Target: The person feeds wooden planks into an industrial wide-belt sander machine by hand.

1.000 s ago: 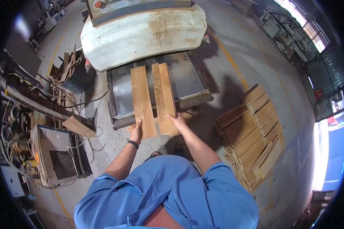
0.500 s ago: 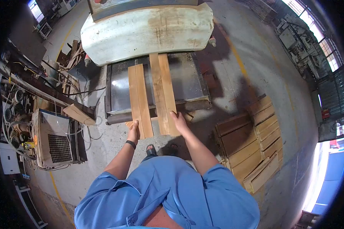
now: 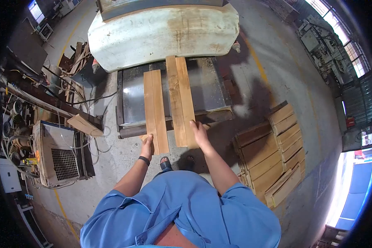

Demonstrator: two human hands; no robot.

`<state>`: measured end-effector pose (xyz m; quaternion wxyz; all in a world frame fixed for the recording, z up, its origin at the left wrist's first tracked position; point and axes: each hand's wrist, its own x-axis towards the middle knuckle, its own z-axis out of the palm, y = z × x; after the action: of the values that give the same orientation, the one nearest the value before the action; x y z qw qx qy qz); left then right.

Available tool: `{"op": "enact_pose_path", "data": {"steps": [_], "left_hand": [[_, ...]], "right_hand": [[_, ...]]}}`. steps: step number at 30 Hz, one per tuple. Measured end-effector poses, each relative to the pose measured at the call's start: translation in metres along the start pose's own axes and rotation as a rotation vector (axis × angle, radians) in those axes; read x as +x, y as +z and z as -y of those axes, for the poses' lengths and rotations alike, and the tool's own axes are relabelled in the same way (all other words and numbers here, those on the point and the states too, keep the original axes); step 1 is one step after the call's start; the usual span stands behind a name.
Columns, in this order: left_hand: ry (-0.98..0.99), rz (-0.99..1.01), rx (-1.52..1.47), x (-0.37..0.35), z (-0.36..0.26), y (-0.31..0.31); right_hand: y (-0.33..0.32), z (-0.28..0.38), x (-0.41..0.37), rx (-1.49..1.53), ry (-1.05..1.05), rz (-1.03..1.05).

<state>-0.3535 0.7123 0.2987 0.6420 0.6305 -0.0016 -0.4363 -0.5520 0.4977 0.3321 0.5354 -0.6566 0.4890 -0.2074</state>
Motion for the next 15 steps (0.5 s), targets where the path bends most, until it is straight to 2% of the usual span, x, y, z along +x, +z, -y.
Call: {"op": "enact_pose_path", "data": {"steps": [4, 5, 9, 12, 15], "left_hand": [[0.011, 0.044, 0.003, 0.006, 0.004, -0.009], [0.014, 0.043, 0.012, 0.013, 0.005, -0.009], [0.031, -0.001, 0.053, 0.014, 0.011, -0.013], [0.039, 0.061, 0.003, 0.027, 0.023, -0.018], [-0.076, 0.031, 0.03, 0.018, 0.008, -0.018]], "right_hand": [[0.006, -0.019, 0.008, -0.092, 0.158, 0.062], [0.005, -0.024, 0.02, -0.291, 0.165, 0.068], [0.005, 0.036, 0.022, -0.555, 0.303, 0.046], [0.023, 0.04, 0.023, -0.596, 0.296, 0.025], [0.037, -0.007, 0.042, -0.185, 0.228, -0.037]]}}
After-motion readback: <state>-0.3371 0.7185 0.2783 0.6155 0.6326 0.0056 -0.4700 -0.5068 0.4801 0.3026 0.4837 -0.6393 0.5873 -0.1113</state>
